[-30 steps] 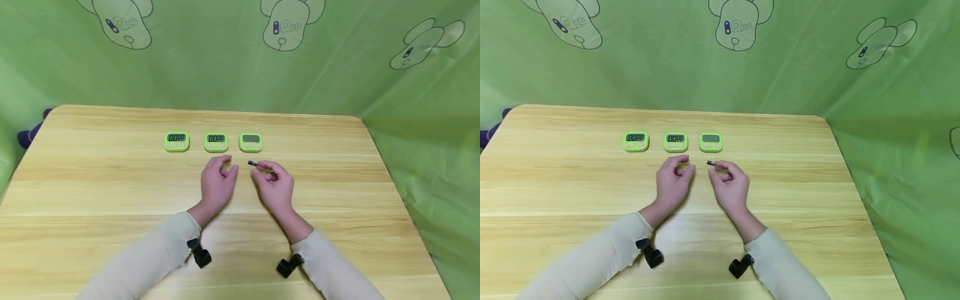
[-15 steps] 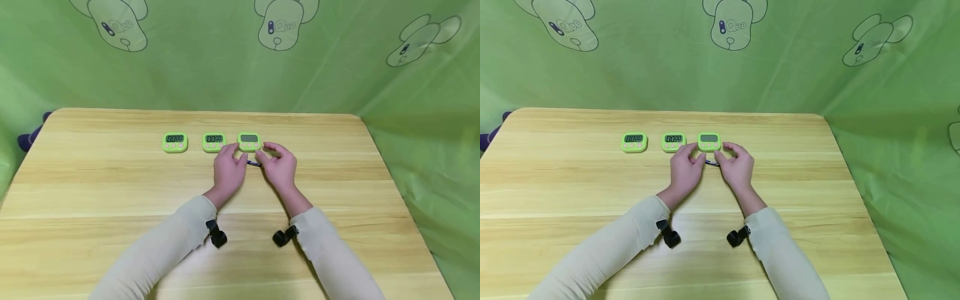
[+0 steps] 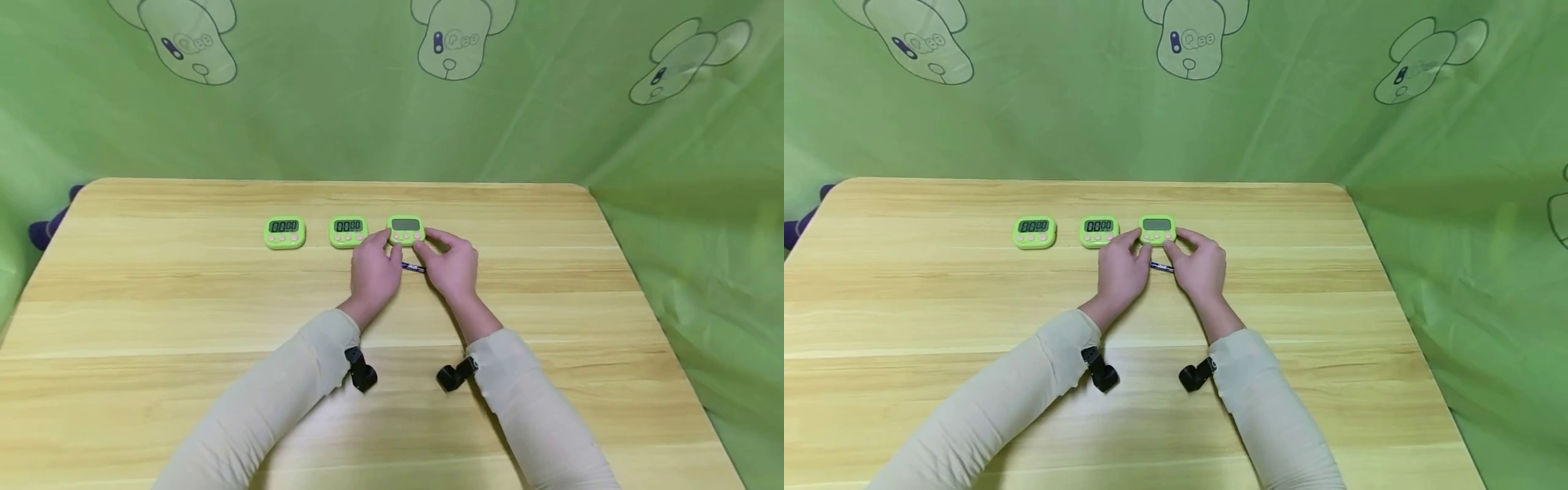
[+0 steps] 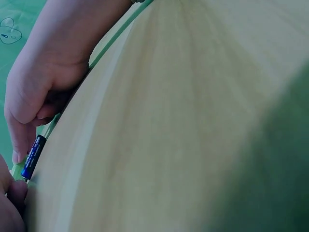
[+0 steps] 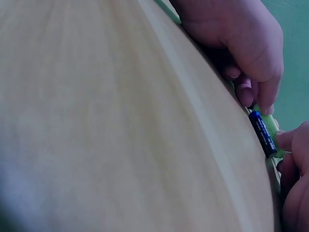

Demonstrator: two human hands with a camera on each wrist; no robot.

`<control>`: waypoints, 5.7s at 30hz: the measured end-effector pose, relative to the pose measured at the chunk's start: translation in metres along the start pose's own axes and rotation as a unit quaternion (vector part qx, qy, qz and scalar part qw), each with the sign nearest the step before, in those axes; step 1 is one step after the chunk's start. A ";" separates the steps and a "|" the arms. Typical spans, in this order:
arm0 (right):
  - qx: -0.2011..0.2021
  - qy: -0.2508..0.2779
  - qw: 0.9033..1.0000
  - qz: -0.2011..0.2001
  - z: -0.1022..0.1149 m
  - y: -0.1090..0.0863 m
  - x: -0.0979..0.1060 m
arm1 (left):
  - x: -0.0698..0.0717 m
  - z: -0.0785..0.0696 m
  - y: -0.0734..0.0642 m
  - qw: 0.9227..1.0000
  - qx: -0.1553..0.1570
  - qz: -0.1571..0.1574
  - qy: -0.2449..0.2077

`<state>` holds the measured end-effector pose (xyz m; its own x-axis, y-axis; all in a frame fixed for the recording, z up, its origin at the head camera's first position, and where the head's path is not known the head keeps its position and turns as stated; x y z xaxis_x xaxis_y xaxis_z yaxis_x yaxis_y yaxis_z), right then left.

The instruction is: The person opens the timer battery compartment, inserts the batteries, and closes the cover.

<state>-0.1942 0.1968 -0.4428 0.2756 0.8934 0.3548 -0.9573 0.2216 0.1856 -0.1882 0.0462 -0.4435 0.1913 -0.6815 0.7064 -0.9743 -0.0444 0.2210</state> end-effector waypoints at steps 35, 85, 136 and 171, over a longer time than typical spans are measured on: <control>0.103 0.208 0.969 0.089 0.048 -0.072 -0.002 | 0.044 0.041 -0.050 0.968 -0.008 0.002 -0.251; 0.023 0.208 0.971 0.113 0.055 -0.074 -0.016 | 0.086 0.024 -0.062 0.953 -0.005 0.098 -0.288; -0.041 0.231 0.968 0.090 0.020 -0.059 -0.014 | 0.080 0.031 -0.058 0.946 0.014 0.085 -0.312; 0.055 -0.112 0.987 0.099 0.007 -0.033 0.014 | 0.056 0.055 -0.055 0.942 0.018 0.074 -0.326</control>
<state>-0.1585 0.1992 -0.4374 0.1087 0.8040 0.5846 -0.9824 -0.0028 0.1866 -0.1302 -0.0293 -0.4531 -0.0487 -0.9857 0.1615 -0.9902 0.0688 0.1212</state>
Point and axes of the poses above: each hand's wrist, its own y-axis towards the middle knuckle, its own x-axis out of the back of the hand, z = x × y, the point moved 2 cm from there along y, towards the middle knuckle, and after that the axes turned 12 degrees about y, right-handed, at the moved point
